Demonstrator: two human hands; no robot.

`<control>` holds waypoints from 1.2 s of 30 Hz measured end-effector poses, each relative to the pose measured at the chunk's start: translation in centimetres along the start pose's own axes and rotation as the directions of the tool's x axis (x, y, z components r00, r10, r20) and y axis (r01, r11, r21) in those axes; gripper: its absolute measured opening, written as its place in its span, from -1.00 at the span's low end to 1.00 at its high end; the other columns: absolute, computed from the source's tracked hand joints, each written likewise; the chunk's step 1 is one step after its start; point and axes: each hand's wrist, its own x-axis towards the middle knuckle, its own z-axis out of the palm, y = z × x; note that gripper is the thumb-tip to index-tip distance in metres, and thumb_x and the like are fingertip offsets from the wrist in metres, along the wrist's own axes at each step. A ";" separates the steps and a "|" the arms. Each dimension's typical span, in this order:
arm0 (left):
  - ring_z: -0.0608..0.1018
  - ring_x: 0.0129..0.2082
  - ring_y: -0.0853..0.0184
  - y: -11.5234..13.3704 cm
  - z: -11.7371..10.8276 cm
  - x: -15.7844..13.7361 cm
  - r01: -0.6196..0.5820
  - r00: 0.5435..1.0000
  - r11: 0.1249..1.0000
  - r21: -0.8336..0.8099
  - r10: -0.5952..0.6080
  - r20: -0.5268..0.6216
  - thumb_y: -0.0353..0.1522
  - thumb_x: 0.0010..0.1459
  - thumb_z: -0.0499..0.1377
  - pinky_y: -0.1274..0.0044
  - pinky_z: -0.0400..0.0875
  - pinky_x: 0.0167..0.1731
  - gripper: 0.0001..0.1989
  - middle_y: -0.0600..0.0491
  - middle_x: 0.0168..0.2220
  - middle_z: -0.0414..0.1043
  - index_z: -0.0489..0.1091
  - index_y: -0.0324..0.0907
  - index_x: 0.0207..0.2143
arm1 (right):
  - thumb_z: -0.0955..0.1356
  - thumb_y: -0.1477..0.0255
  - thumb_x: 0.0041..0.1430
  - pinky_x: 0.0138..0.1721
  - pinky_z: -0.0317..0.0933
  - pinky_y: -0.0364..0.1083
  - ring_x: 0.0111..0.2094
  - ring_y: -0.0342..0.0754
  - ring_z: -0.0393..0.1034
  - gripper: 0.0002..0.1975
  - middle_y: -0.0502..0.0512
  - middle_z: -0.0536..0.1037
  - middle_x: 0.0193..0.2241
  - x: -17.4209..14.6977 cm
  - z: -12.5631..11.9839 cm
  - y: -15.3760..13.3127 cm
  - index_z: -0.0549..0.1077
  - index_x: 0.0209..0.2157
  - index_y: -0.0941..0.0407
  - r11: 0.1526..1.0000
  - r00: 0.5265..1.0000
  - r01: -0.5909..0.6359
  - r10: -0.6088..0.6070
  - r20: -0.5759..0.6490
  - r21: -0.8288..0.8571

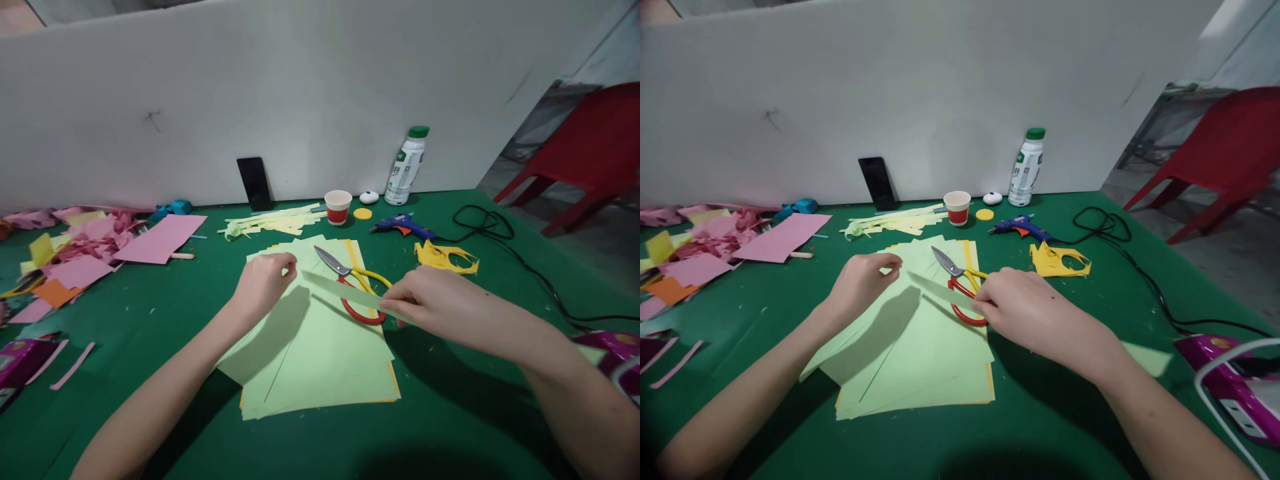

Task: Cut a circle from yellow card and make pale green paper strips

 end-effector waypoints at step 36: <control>0.46 -0.57 0.43 3.4 1.8 -1.8 -0.102 0.978 0.966 -0.239 0.142 0.155 -0.46 0.10 0.02 0.62 0.29 -0.52 -0.81 0.09 -0.49 0.50 0.43 -0.21 -0.40 | 0.15 0.48 0.12 -0.61 -0.22 -0.13 -0.69 -0.18 0.02 -0.66 -0.02 0.26 -0.74 0.7 1.3 -2.0 0.24 -0.71 0.13 0.961 0.996 -0.015 -0.010 -0.088 -0.276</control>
